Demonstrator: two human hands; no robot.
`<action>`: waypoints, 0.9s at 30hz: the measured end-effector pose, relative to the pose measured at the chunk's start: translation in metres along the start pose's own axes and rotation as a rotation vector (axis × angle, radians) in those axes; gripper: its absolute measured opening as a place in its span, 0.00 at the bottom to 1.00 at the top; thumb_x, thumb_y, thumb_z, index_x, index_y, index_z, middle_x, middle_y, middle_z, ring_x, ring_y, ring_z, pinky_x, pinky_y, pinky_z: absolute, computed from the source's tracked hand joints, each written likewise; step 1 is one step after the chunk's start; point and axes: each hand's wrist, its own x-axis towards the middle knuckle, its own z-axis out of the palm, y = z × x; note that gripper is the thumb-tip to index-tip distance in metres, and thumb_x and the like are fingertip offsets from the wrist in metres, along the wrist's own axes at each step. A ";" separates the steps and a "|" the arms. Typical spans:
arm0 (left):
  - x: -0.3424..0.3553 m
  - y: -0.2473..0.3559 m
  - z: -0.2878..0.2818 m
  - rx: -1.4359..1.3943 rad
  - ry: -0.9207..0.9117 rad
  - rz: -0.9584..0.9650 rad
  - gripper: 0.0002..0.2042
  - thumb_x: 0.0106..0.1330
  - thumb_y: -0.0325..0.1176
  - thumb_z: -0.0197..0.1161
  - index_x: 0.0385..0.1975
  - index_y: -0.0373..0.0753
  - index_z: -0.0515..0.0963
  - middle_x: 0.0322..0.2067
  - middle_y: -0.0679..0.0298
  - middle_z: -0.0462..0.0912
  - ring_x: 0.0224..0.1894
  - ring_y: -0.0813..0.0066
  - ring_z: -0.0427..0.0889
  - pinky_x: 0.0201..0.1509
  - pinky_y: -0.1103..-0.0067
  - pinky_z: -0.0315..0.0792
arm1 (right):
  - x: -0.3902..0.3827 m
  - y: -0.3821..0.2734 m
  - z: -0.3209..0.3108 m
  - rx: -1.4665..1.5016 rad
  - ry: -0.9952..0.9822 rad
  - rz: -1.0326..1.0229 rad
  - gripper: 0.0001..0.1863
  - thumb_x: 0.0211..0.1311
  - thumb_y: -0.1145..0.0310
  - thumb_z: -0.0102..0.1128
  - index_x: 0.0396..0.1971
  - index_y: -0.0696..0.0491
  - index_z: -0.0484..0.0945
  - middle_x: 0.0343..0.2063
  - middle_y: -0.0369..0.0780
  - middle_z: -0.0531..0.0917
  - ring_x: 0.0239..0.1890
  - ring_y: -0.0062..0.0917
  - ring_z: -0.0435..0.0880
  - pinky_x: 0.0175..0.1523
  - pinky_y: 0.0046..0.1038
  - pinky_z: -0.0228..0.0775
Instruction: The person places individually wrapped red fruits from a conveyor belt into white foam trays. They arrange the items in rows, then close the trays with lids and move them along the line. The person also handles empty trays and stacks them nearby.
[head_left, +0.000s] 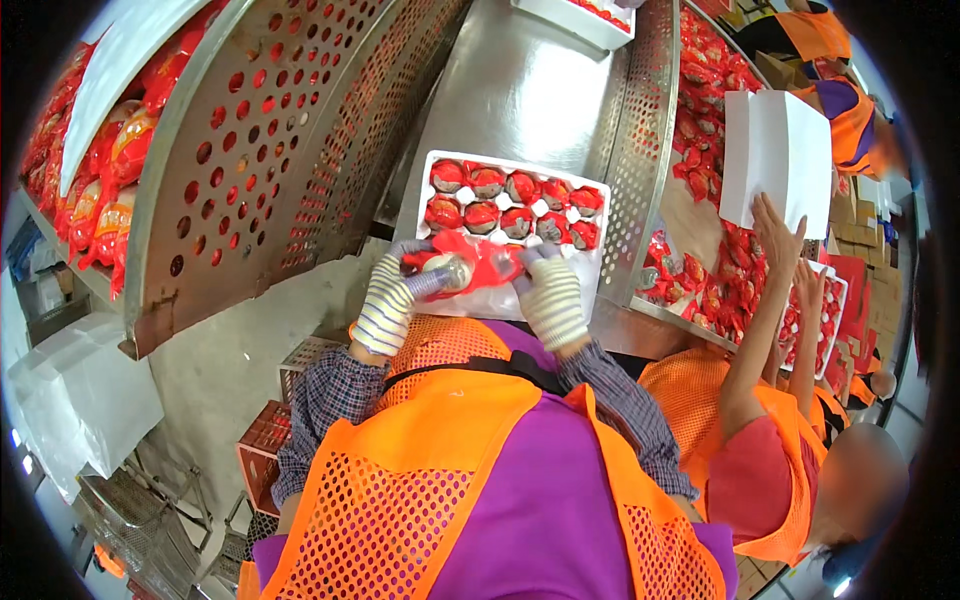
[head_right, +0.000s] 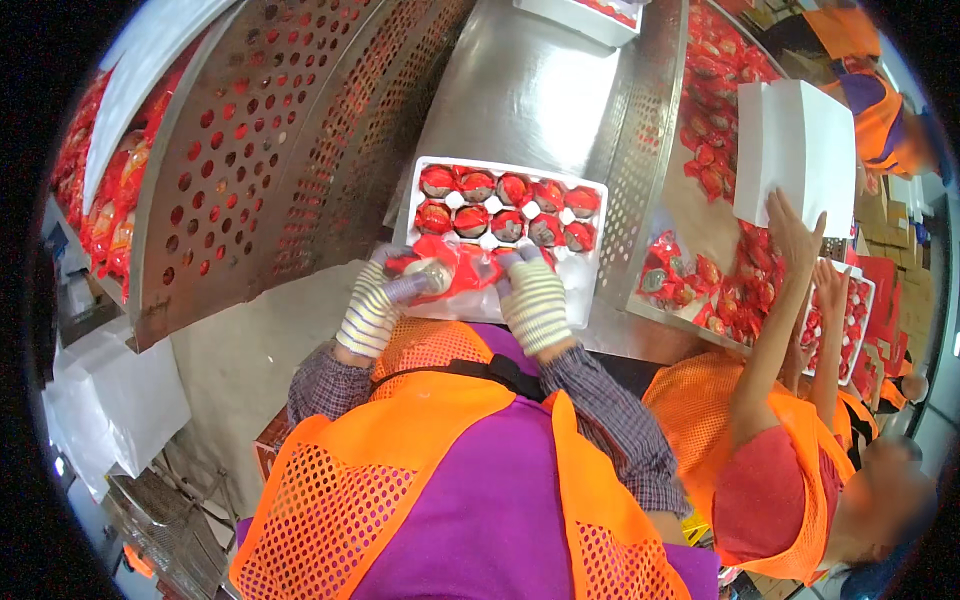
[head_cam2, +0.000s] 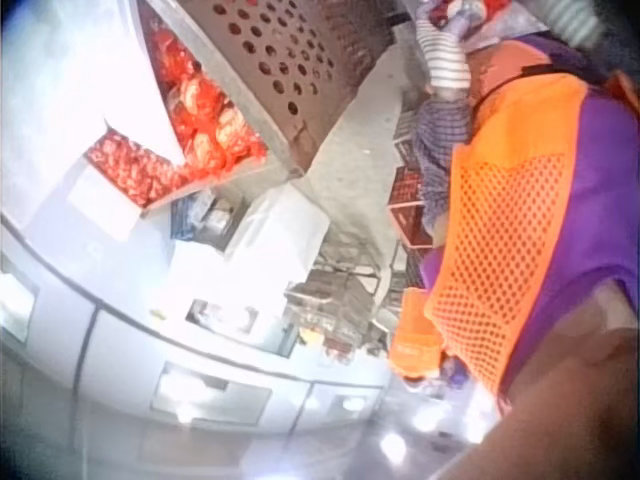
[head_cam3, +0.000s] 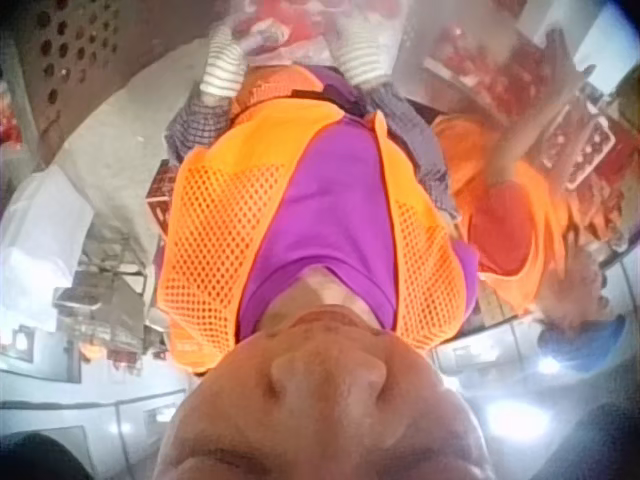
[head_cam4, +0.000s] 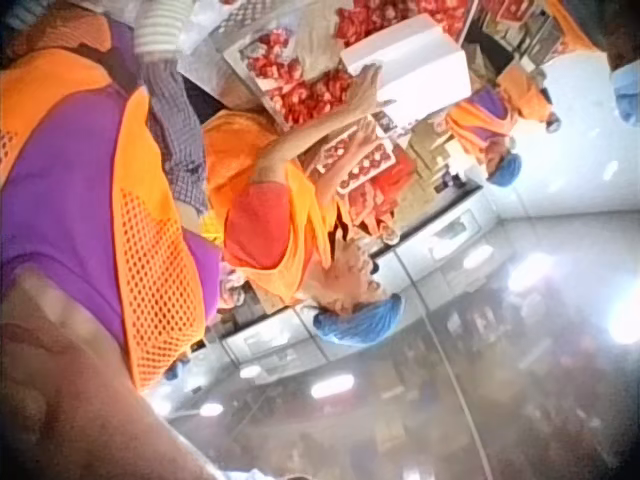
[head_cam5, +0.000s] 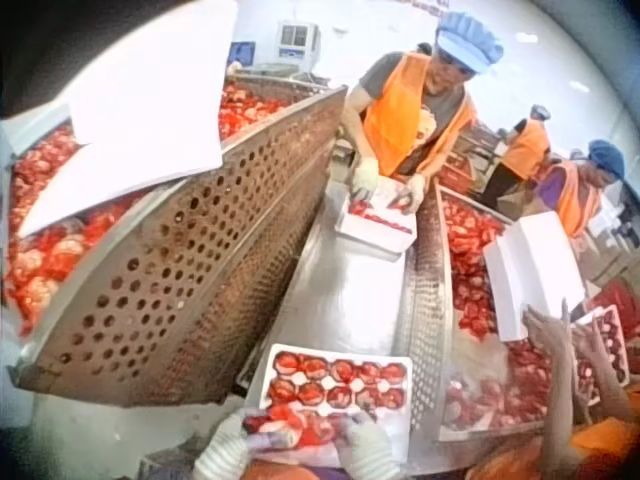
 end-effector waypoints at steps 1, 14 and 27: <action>-0.002 -0.001 0.005 -0.216 0.027 -0.069 0.21 0.46 0.22 0.68 0.42 0.33 0.70 0.40 0.55 0.76 0.42 0.66 0.78 0.46 0.74 0.76 | -0.010 -0.002 -0.004 0.075 -0.054 0.033 0.14 0.52 0.70 0.60 0.39 0.57 0.76 0.30 0.46 0.78 0.37 0.36 0.78 0.40 0.33 0.71; 0.018 -0.025 0.081 0.136 -0.220 0.026 0.10 0.55 0.35 0.67 0.32 0.37 0.77 0.28 0.69 0.78 0.32 0.83 0.76 0.37 0.84 0.71 | -0.055 -0.007 -0.018 1.553 0.033 0.406 0.30 0.55 0.80 0.56 0.59 0.55 0.59 0.47 0.40 0.74 0.45 0.26 0.78 0.47 0.27 0.75; 0.030 -0.062 0.091 0.067 -0.359 -0.249 0.12 0.58 0.31 0.61 0.42 0.36 0.75 0.37 0.64 0.79 0.39 0.77 0.77 0.42 0.81 0.72 | -0.092 0.018 -0.029 1.461 0.246 0.520 0.27 0.54 0.75 0.59 0.56 0.56 0.65 0.46 0.40 0.73 0.44 0.25 0.76 0.45 0.26 0.73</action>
